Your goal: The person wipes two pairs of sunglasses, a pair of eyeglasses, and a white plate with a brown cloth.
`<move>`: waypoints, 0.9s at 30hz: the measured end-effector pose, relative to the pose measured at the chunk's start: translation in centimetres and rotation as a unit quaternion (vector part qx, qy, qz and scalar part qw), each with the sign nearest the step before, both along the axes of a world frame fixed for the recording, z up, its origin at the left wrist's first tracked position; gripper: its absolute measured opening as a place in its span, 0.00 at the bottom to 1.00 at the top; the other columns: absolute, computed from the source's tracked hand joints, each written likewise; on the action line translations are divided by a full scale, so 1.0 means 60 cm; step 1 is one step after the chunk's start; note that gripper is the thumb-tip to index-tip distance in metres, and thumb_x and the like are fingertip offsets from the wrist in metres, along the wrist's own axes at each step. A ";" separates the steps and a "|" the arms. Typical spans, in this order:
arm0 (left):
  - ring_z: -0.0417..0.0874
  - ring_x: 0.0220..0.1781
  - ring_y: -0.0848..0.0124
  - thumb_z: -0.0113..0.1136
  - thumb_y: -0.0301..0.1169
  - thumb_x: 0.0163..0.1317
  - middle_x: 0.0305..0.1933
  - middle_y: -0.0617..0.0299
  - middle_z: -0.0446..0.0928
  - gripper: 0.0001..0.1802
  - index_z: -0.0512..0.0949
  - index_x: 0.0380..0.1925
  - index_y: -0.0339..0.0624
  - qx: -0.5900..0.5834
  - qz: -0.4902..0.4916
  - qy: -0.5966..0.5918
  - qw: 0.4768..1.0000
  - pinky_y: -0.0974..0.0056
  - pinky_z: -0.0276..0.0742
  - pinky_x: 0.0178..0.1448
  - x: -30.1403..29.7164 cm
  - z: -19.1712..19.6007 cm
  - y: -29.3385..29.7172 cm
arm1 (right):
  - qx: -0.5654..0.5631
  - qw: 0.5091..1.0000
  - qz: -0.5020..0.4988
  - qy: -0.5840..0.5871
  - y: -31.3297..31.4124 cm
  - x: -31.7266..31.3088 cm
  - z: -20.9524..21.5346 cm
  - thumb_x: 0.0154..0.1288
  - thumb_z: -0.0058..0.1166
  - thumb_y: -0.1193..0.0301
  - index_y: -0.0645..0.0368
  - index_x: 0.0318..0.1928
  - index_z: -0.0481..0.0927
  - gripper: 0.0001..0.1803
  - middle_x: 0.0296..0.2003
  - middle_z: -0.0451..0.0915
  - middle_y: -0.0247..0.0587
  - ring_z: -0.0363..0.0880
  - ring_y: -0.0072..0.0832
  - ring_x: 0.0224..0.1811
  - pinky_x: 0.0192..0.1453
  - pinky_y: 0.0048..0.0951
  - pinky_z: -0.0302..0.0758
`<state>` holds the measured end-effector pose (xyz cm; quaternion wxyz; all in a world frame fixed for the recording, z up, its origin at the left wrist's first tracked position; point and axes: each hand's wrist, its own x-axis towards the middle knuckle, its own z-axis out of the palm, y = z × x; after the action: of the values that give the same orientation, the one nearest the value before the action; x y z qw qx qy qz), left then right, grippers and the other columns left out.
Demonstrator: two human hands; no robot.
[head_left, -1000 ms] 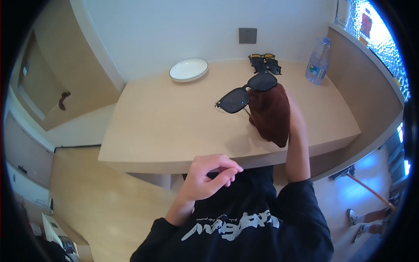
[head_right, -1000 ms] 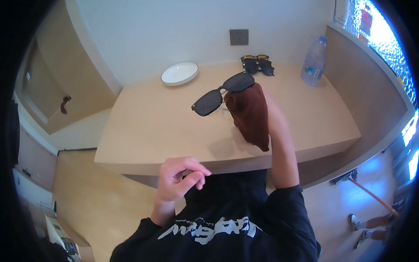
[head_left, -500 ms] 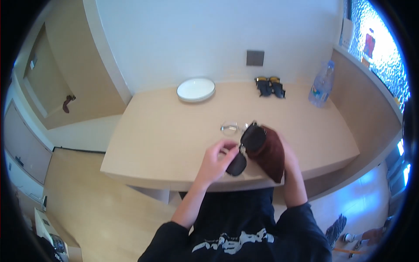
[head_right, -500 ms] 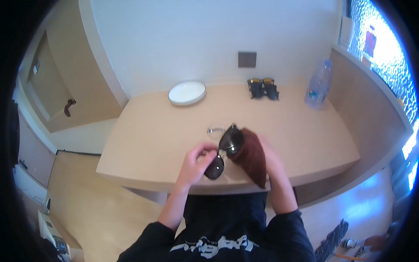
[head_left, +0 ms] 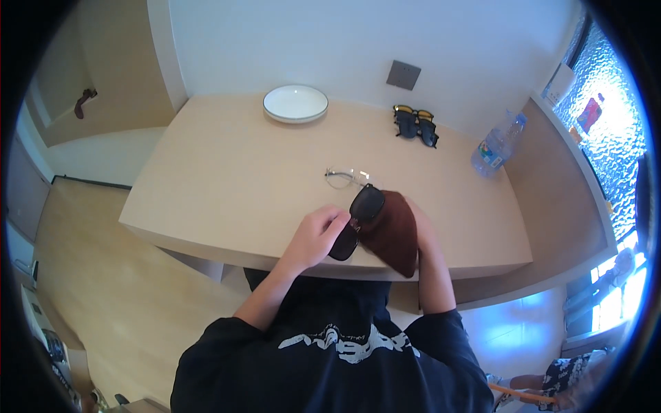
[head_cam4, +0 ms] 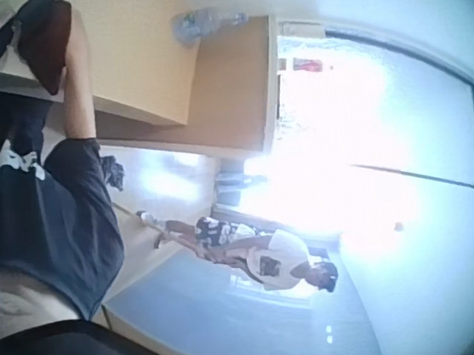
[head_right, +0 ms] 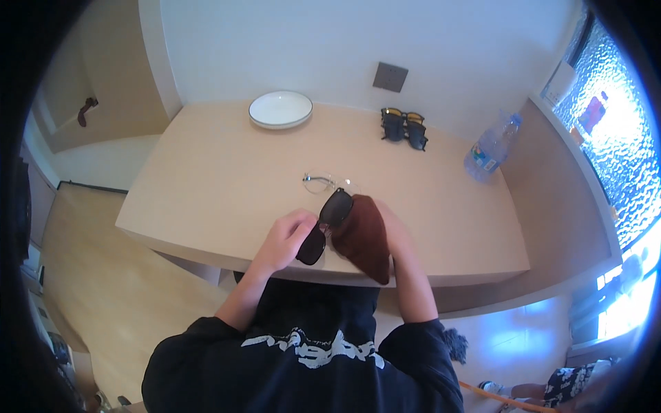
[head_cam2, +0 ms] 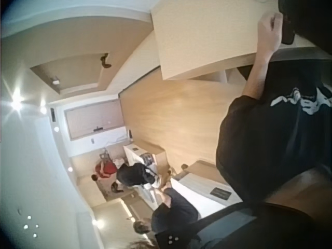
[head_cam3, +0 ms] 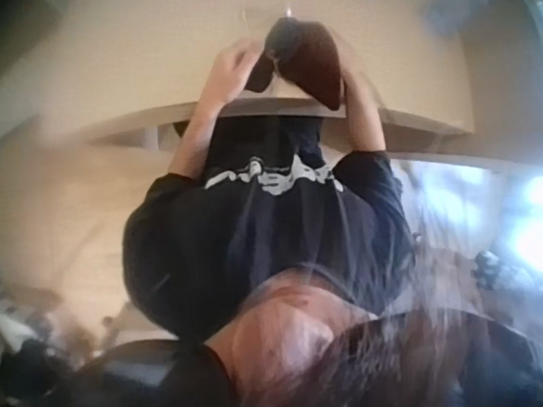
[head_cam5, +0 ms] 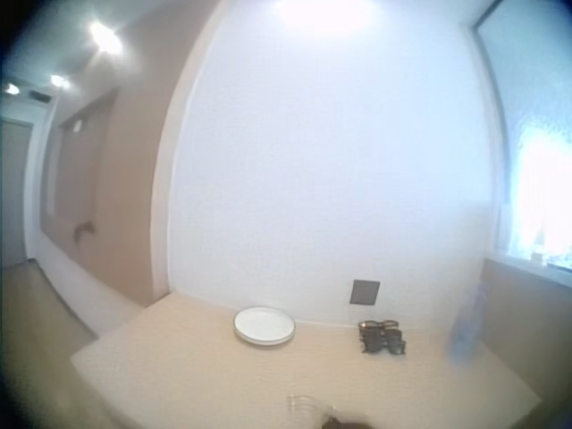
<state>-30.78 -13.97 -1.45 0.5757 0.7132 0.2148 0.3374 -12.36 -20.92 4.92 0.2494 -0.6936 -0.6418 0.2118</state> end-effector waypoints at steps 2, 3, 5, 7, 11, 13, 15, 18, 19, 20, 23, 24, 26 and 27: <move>0.73 0.35 0.78 0.48 0.32 0.65 0.30 0.65 0.75 0.12 0.76 0.32 0.33 0.024 0.000 0.002 1.000 0.72 0.68 0.42 -0.001 -0.007 -0.001 | -0.064 0.997 -0.006 -0.034 -0.013 -0.031 0.033 0.42 0.64 0.65 0.60 0.31 0.78 0.16 0.31 0.80 0.49 0.78 0.32 0.33 0.41 0.31 0.74; 0.73 0.35 0.78 0.48 0.32 0.65 0.30 0.65 0.75 0.12 0.76 0.32 0.33 0.019 -0.004 0.011 1.000 0.72 0.68 0.42 -0.002 -0.012 0.001 | -0.054 0.997 -0.028 -0.056 -0.030 -0.047 0.064 0.46 0.62 0.64 0.59 0.33 0.79 0.15 0.33 0.81 0.48 0.79 0.32 0.37 0.44 0.31 0.73; 0.73 0.35 0.77 0.48 0.31 0.65 0.30 0.64 0.76 0.12 0.76 0.32 0.32 -0.001 -0.008 -0.007 1.000 0.72 0.69 0.42 -0.003 -0.019 0.008 | -0.132 0.985 -0.057 -0.092 -0.030 -0.055 0.075 0.49 0.60 0.62 0.58 0.36 0.80 0.15 0.36 0.81 0.47 0.79 0.33 0.41 0.46 0.30 0.73; 0.70 0.27 0.79 0.52 0.34 0.63 0.24 0.65 0.73 0.13 0.78 0.29 0.32 -0.024 0.000 -0.042 0.999 0.72 0.66 0.32 0.001 -0.029 0.011 | -0.121 0.988 -0.054 -0.077 -0.038 -0.062 0.079 0.48 0.60 0.63 0.58 0.33 0.80 0.14 0.33 0.81 0.48 0.79 0.34 0.37 0.43 0.30 0.73; 0.70 0.27 0.83 0.55 0.35 0.62 0.22 0.69 0.74 0.14 0.79 0.27 0.33 -0.090 -0.032 -0.060 0.994 0.74 0.66 0.31 0.004 -0.016 0.024 | -0.023 0.996 -0.041 -0.081 -0.013 -0.031 0.013 0.44 0.58 0.66 0.60 0.22 0.78 0.09 0.17 0.74 0.49 0.69 0.33 0.19 0.29 0.32 0.71; 0.76 0.32 0.79 0.54 0.33 0.62 0.29 0.65 0.78 0.13 0.79 0.30 0.33 -0.066 -0.007 -0.023 0.998 0.75 0.70 0.38 0.006 -0.010 0.021 | -0.108 0.985 -0.113 0.080 0.001 -0.003 -0.033 0.45 0.59 0.67 0.57 0.21 0.79 0.07 0.15 0.73 0.44 0.67 0.30 0.18 0.27 0.32 0.70; 0.76 0.31 0.80 0.57 0.31 0.60 0.27 0.67 0.78 0.10 0.80 0.28 0.35 -0.061 -0.015 -0.038 0.997 0.75 0.70 0.37 0.002 -0.003 0.023 | -0.098 0.990 -0.087 0.044 -0.022 -0.046 0.042 0.46 0.59 0.67 0.58 0.21 0.80 0.08 0.20 0.76 0.52 0.75 0.37 0.22 0.31 0.34 0.72; 0.76 0.31 0.81 0.59 0.26 0.57 0.27 0.67 0.77 0.03 0.79 0.28 0.37 -0.092 -0.078 -0.066 0.990 0.75 0.70 0.38 -0.006 0.014 0.017 | 0.052 0.997 -0.040 -0.044 -0.027 -0.043 0.032 0.42 0.60 0.69 0.60 0.21 0.78 0.08 0.20 0.76 0.53 0.76 0.42 0.25 0.33 0.34 0.73; 0.76 0.31 0.81 0.59 0.26 0.57 0.27 0.67 0.77 0.03 0.79 0.28 0.37 -0.107 -0.075 -0.066 0.989 0.75 0.70 0.38 -0.004 0.008 0.010 | 0.002 0.996 -0.077 -0.035 -0.041 -0.063 0.049 0.41 0.60 0.69 0.60 0.21 0.78 0.08 0.22 0.76 0.52 0.76 0.42 0.27 0.35 0.33 0.73; 0.74 0.30 0.82 0.59 0.26 0.57 0.26 0.68 0.77 0.03 0.78 0.28 0.37 -0.126 -0.054 -0.111 0.984 0.76 0.69 0.35 0.002 0.008 0.006 | 0.071 0.995 -0.054 -0.039 -0.042 -0.052 0.037 0.40 0.61 0.72 0.60 0.25 0.79 0.08 0.27 0.78 0.49 0.78 0.39 0.31 0.37 0.30 0.74; 0.72 0.29 0.83 0.57 0.24 0.58 0.26 0.70 0.74 0.02 0.76 0.28 0.37 -0.124 0.041 -0.186 0.974 0.76 0.68 0.35 0.004 0.019 -0.003 | 0.325 0.942 0.017 0.086 -0.042 -0.032 0.015 0.33 0.63 0.80 0.59 0.25 0.80 0.12 0.32 0.78 0.42 0.77 0.36 0.38 0.44 0.28 0.75; 0.72 0.31 0.82 0.57 0.24 0.57 0.27 0.69 0.74 0.02 0.75 0.29 0.36 -0.081 0.081 -0.195 0.974 0.75 0.69 0.37 0.000 0.019 -0.005 | 0.395 0.919 -0.001 0.022 -0.054 -0.038 0.020 0.32 0.62 0.81 0.58 0.23 0.79 0.11 0.29 0.77 0.41 0.77 0.37 0.38 0.45 0.29 0.74; 0.74 0.37 0.77 0.56 0.23 0.57 0.32 0.63 0.75 0.04 0.74 0.31 0.33 -0.029 0.148 -0.188 0.970 0.71 0.70 0.44 -0.004 0.008 -0.003 | 0.405 0.912 0.033 -0.051 -0.065 -0.042 0.030 0.30 0.63 0.81 0.59 0.19 0.77 0.10 0.27 0.75 0.42 0.76 0.40 0.41 0.44 0.32 0.72; 0.74 0.37 0.77 0.56 0.23 0.57 0.32 0.63 0.75 0.04 0.74 0.31 0.33 -0.037 0.148 -0.194 0.969 0.71 0.70 0.44 -0.004 0.005 -0.011 | 0.418 0.904 -0.020 -0.088 -0.069 -0.062 0.025 0.31 0.61 0.81 0.59 0.20 0.77 0.10 0.26 0.74 0.41 0.76 0.39 0.39 0.42 0.33 0.73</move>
<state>-30.99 -14.62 -1.12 0.5762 0.5725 0.2144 0.5424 -16.05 -25.05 6.43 0.4631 -0.5541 -0.6770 -0.1424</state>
